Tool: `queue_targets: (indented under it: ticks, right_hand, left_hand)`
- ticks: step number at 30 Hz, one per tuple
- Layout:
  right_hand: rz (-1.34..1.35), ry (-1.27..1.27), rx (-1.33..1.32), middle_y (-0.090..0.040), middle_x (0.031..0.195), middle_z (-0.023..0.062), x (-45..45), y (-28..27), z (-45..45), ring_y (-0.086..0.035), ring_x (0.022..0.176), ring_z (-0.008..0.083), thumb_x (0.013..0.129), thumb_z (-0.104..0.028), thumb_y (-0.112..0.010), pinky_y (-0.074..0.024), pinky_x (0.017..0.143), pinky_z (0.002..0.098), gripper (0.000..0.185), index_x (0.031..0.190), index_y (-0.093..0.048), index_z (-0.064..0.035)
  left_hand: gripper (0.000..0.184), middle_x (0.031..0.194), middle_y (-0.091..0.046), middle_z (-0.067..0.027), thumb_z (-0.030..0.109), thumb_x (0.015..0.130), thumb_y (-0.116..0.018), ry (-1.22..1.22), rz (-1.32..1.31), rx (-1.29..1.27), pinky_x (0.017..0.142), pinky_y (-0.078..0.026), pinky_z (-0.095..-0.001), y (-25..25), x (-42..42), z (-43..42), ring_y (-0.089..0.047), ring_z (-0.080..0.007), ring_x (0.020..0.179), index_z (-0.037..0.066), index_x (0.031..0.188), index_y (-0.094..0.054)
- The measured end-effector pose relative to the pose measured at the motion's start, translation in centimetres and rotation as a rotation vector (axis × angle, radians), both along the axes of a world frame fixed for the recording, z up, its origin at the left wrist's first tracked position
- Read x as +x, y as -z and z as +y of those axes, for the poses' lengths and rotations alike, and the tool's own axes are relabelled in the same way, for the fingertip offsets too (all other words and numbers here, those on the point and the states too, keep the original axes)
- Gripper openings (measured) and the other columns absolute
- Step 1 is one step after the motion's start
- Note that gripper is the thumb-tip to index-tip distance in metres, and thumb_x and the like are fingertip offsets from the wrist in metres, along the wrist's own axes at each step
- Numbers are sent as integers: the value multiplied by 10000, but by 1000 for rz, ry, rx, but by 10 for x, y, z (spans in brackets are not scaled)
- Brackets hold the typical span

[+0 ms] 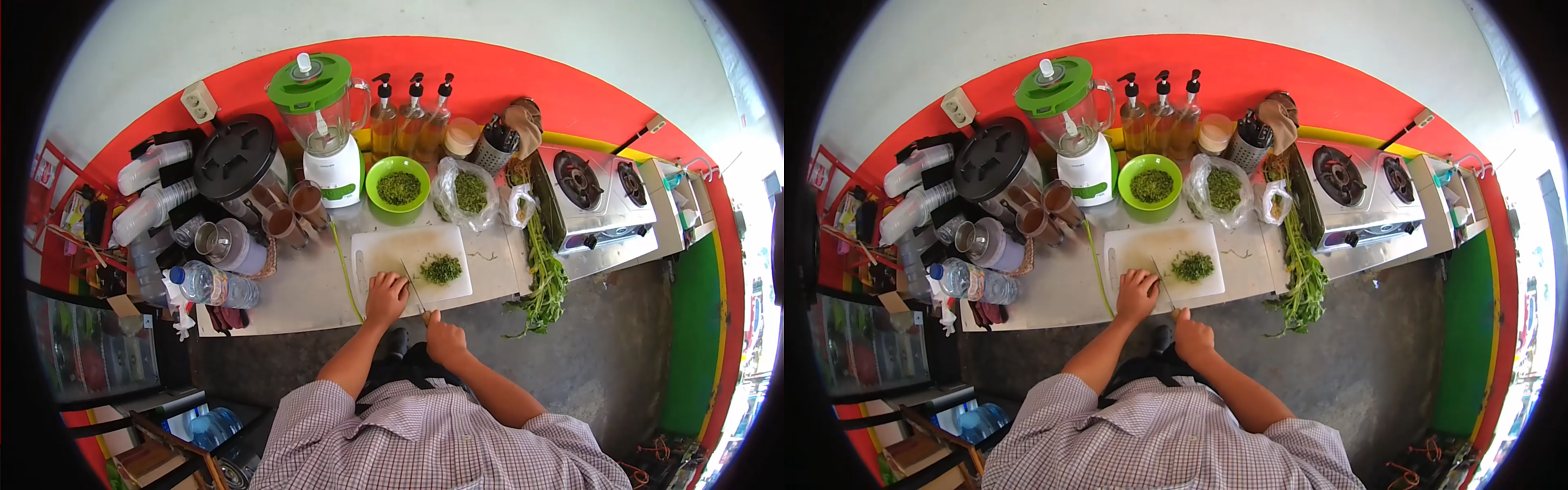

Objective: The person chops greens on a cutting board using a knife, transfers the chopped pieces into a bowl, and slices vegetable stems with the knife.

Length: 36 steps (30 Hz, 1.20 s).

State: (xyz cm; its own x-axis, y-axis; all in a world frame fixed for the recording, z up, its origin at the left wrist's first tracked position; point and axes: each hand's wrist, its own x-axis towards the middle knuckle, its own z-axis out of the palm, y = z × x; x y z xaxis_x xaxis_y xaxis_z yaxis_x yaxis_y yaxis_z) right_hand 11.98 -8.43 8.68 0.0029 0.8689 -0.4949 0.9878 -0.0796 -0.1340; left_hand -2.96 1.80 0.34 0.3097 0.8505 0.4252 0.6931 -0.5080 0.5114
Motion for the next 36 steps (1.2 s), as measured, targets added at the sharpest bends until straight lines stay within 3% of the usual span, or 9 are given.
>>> queue_targets:
  ticks: [5,9,11,17,23,29,36]
  right_hand:
    - [-31,5,65,-740,880,202,1,37,-4,-755,809,342,855,-133,-639,-604,700,437,478,1250,-443,51]
    - [-21,-47,44,-741,888,202,5,3,8,-755,816,344,856,-135,-635,-605,702,433,506,1272,-435,72]
    - [-24,-46,5,-748,922,183,1,-12,8,-756,849,332,868,-116,-646,-605,727,424,498,1286,-424,36]
    - [0,18,26,-747,930,187,-3,30,-1,-755,865,337,850,-147,-665,-603,736,438,528,1275,-431,61]
    - [40,-28,3,-732,905,219,4,1,14,-744,844,382,848,-118,-623,-595,729,472,508,1267,-422,86]
    - [15,12,71,-743,902,191,-6,30,10,-758,828,336,844,-142,-670,-609,695,433,449,1195,-454,37]
    - [45,-27,22,-740,903,210,-2,8,15,-753,819,360,862,-140,-642,-606,705,459,511,1270,-422,75]
  left_hand:
    - [136,957,-632,-3,110,823,-702,-27,-5,34,889,-441,-408,-1,2,-1,-566,-236,999,115,958,-721]
    - [126,951,-637,-8,119,822,-698,-28,-10,9,884,-441,-403,1,2,-3,-568,-238,993,116,947,-715]
    - [126,951,-636,-10,125,823,-697,-21,-15,-1,886,-439,-403,3,1,-3,-568,-240,994,117,948,-712]
    - [129,954,-631,-19,132,829,-690,-7,-5,-13,901,-430,-413,1,1,-1,-567,-246,1000,115,957,-701]
    - [129,970,-628,-20,128,828,-692,-26,-38,-17,903,-425,-417,-1,1,-1,-565,-256,1001,116,956,-702]
    - [117,966,-626,-21,128,827,-696,-17,-67,-15,883,-424,-413,2,-2,-2,-565,-255,997,115,942,-708]
    - [119,967,-623,-28,147,823,-701,-31,-53,-61,884,-419,-410,3,-2,0,-560,-255,1003,111,937,-701]
